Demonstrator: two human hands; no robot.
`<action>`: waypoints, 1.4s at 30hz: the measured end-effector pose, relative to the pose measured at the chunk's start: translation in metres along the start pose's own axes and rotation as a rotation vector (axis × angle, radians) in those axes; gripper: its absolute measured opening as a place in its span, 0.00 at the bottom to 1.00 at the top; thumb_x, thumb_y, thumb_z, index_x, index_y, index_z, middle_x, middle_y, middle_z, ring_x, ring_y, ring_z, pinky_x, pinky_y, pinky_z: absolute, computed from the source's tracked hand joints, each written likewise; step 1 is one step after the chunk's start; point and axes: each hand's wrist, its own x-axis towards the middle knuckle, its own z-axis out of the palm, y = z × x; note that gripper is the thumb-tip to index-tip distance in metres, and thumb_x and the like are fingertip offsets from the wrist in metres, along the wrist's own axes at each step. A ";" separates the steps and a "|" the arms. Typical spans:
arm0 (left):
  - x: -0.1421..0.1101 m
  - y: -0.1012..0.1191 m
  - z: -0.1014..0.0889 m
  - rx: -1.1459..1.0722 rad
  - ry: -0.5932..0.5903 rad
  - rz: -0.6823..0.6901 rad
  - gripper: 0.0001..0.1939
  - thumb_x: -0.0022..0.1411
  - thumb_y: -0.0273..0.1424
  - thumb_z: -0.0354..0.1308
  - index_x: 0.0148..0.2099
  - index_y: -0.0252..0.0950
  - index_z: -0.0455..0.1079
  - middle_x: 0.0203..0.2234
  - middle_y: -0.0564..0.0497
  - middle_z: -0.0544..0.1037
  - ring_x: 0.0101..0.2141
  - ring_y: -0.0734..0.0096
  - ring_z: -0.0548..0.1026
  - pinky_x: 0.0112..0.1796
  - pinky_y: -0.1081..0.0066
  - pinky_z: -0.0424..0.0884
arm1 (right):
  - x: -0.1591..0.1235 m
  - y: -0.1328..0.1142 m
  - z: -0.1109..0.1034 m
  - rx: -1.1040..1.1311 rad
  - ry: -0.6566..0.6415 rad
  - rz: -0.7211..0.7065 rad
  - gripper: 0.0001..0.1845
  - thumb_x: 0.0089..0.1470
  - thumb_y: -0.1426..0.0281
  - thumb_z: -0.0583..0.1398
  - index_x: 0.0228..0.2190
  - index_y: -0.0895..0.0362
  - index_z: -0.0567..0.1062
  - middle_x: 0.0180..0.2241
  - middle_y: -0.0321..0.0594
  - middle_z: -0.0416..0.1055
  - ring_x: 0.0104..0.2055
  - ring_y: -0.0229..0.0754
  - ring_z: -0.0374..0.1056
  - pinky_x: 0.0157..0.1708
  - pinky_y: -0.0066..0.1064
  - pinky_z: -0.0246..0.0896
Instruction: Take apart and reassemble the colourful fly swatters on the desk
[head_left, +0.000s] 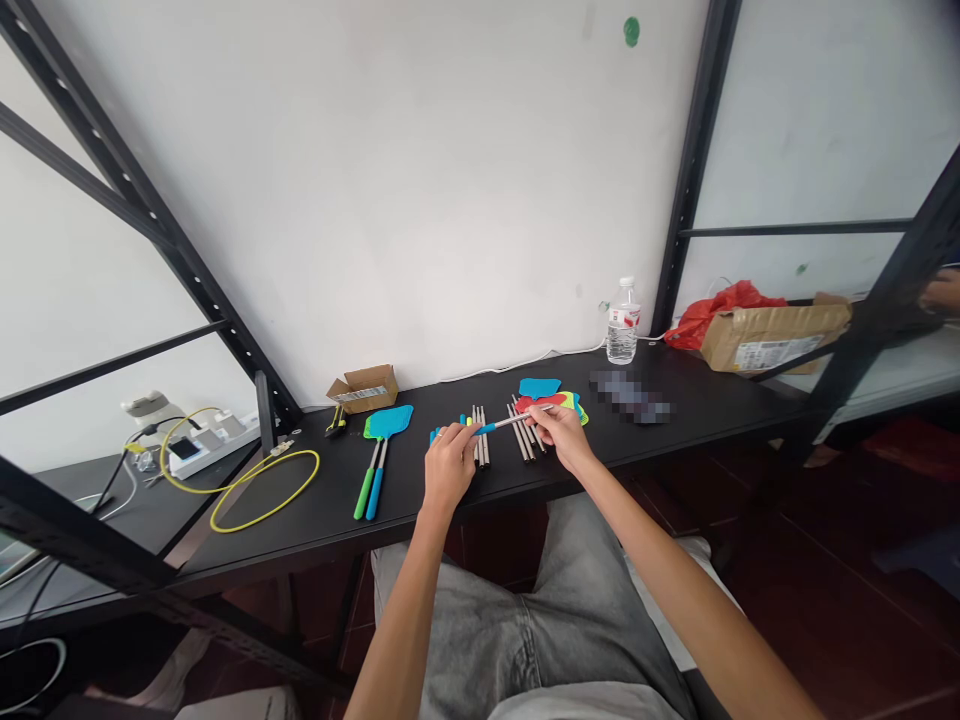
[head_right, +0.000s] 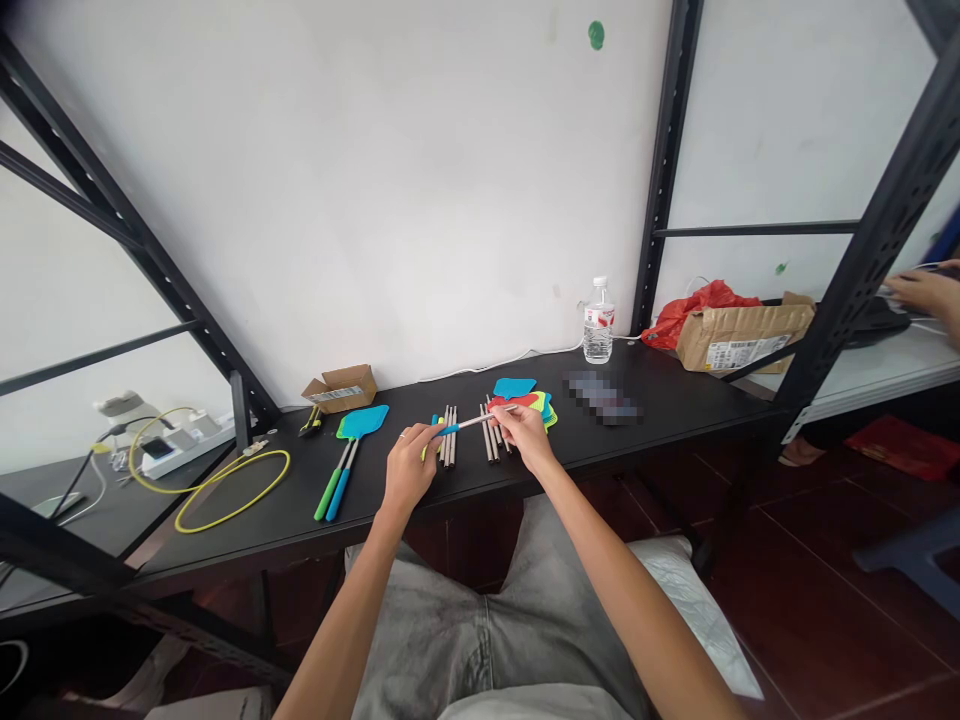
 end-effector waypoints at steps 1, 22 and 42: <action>0.000 0.000 0.000 -0.001 0.000 0.002 0.16 0.71 0.31 0.46 0.52 0.41 0.72 0.38 0.47 0.77 0.38 0.65 0.72 0.39 0.68 0.67 | 0.000 0.000 0.000 -0.004 0.000 0.000 0.21 0.43 0.53 0.69 0.24 0.58 0.77 0.25 0.42 0.74 0.18 0.30 0.54 0.14 0.24 0.42; 0.000 0.000 0.001 0.017 0.013 -0.049 0.16 0.71 0.32 0.45 0.52 0.40 0.72 0.38 0.46 0.77 0.38 0.64 0.73 0.38 0.68 0.68 | -0.001 -0.002 0.002 -0.026 -0.025 -0.003 0.22 0.42 0.51 0.68 0.30 0.57 0.78 0.28 0.42 0.75 0.18 0.31 0.56 0.13 0.26 0.41; -0.001 -0.002 0.001 -0.002 -0.010 -0.013 0.16 0.71 0.33 0.45 0.50 0.40 0.74 0.37 0.46 0.78 0.39 0.63 0.74 0.38 0.68 0.67 | -0.001 -0.001 -0.001 -0.085 -0.072 0.011 0.21 0.42 0.53 0.69 0.21 0.57 0.73 0.19 0.35 0.67 0.18 0.31 0.55 0.15 0.26 0.45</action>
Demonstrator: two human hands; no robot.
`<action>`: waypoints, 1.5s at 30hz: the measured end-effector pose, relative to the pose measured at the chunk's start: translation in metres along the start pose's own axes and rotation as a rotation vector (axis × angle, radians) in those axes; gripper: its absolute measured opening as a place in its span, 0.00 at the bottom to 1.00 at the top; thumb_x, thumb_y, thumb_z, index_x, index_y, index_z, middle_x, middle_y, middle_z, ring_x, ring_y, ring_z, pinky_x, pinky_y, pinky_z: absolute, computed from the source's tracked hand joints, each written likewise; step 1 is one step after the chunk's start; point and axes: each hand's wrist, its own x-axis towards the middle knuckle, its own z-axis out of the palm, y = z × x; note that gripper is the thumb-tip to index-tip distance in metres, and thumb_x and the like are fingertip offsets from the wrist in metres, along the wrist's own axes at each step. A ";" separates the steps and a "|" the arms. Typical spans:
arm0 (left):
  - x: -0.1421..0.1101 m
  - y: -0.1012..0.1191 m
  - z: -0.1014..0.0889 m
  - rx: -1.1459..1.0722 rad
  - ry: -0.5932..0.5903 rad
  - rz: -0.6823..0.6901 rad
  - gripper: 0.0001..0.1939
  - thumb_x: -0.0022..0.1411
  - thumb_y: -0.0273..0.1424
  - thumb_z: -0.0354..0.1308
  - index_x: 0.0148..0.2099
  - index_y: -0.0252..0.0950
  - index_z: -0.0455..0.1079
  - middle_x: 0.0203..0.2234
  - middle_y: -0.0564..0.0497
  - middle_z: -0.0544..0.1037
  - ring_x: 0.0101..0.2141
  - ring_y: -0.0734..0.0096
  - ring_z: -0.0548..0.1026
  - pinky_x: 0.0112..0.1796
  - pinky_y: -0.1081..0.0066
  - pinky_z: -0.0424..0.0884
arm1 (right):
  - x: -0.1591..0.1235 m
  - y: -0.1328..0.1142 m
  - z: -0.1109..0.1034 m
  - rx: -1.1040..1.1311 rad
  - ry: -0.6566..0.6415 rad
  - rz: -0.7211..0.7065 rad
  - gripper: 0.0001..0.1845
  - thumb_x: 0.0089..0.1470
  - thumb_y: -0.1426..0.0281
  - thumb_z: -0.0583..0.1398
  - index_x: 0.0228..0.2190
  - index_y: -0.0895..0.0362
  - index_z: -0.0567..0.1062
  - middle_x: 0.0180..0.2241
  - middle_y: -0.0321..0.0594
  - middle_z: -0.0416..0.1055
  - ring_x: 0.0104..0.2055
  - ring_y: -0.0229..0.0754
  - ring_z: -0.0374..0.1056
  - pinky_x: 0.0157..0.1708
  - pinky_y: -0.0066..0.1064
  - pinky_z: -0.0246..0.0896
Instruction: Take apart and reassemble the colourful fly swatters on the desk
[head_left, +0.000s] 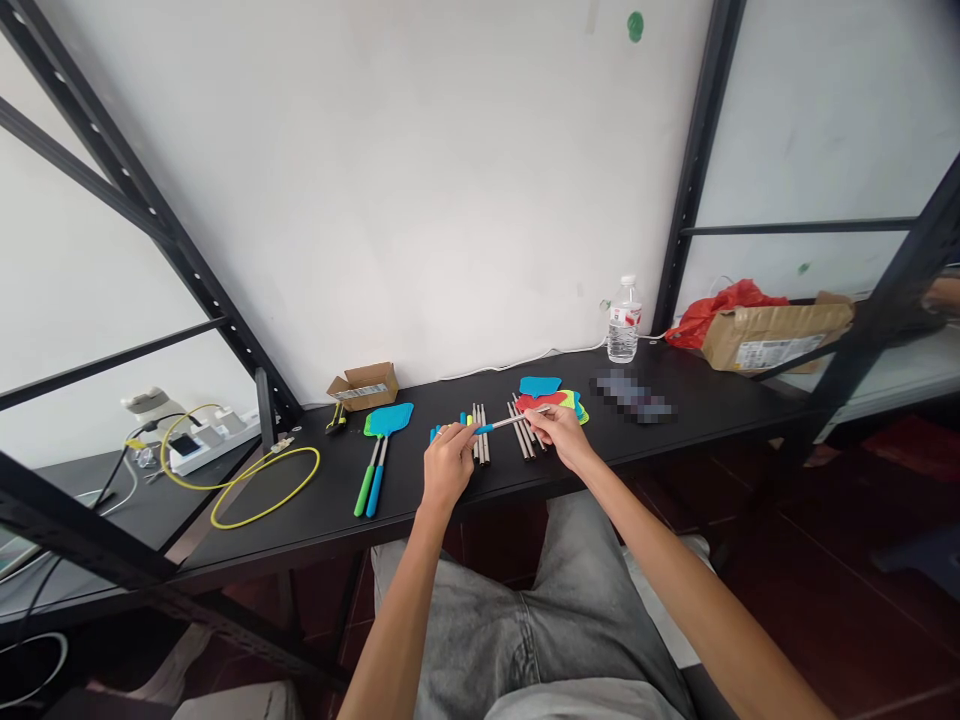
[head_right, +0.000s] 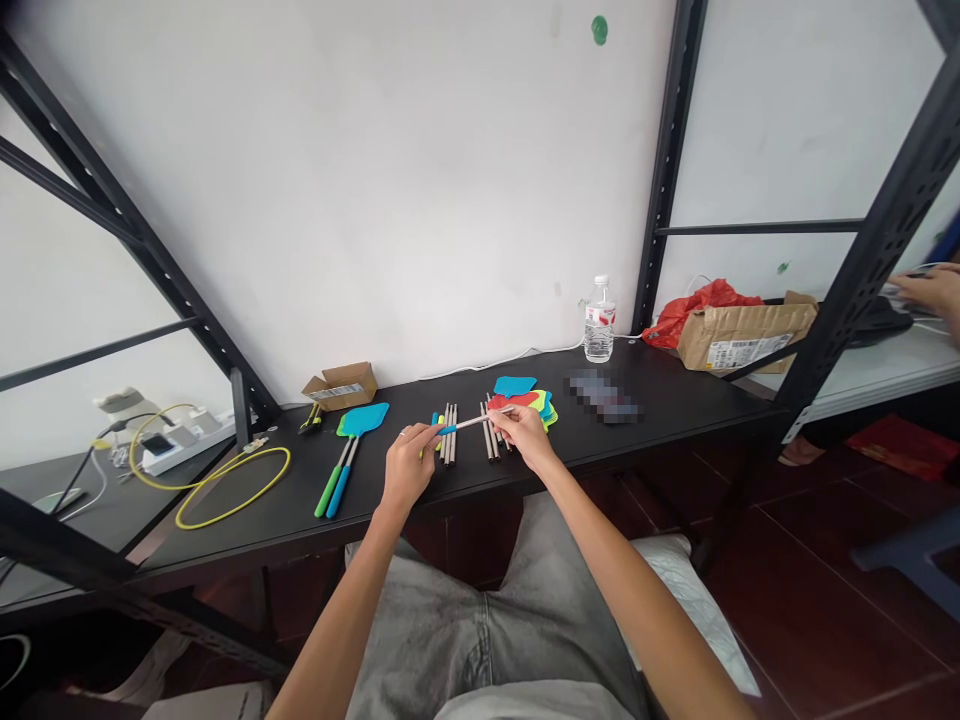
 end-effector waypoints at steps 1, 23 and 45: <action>0.000 0.001 -0.001 0.000 0.000 -0.002 0.16 0.71 0.34 0.46 0.49 0.40 0.74 0.37 0.46 0.78 0.40 0.63 0.74 0.39 0.68 0.67 | 0.000 0.000 0.000 -0.012 -0.007 -0.001 0.21 0.42 0.53 0.69 0.21 0.57 0.73 0.19 0.35 0.67 0.18 0.32 0.55 0.15 0.26 0.45; -0.001 0.003 0.002 0.020 0.064 -0.168 0.17 0.70 0.40 0.47 0.48 0.42 0.75 0.36 0.48 0.81 0.32 0.67 0.76 0.27 0.73 0.60 | -0.003 -0.005 0.004 -0.034 -0.029 -0.017 0.22 0.43 0.52 0.67 0.32 0.57 0.78 0.23 0.38 0.72 0.18 0.33 0.57 0.14 0.26 0.43; 0.001 0.004 0.004 0.054 0.047 -0.307 0.15 0.70 0.39 0.48 0.48 0.43 0.75 0.36 0.50 0.82 0.34 0.66 0.77 0.29 0.72 0.59 | 0.104 -0.035 -0.024 -1.545 -0.008 0.260 0.33 0.47 0.48 0.62 0.45 0.61 0.77 0.48 0.60 0.73 0.53 0.63 0.66 0.44 0.43 0.62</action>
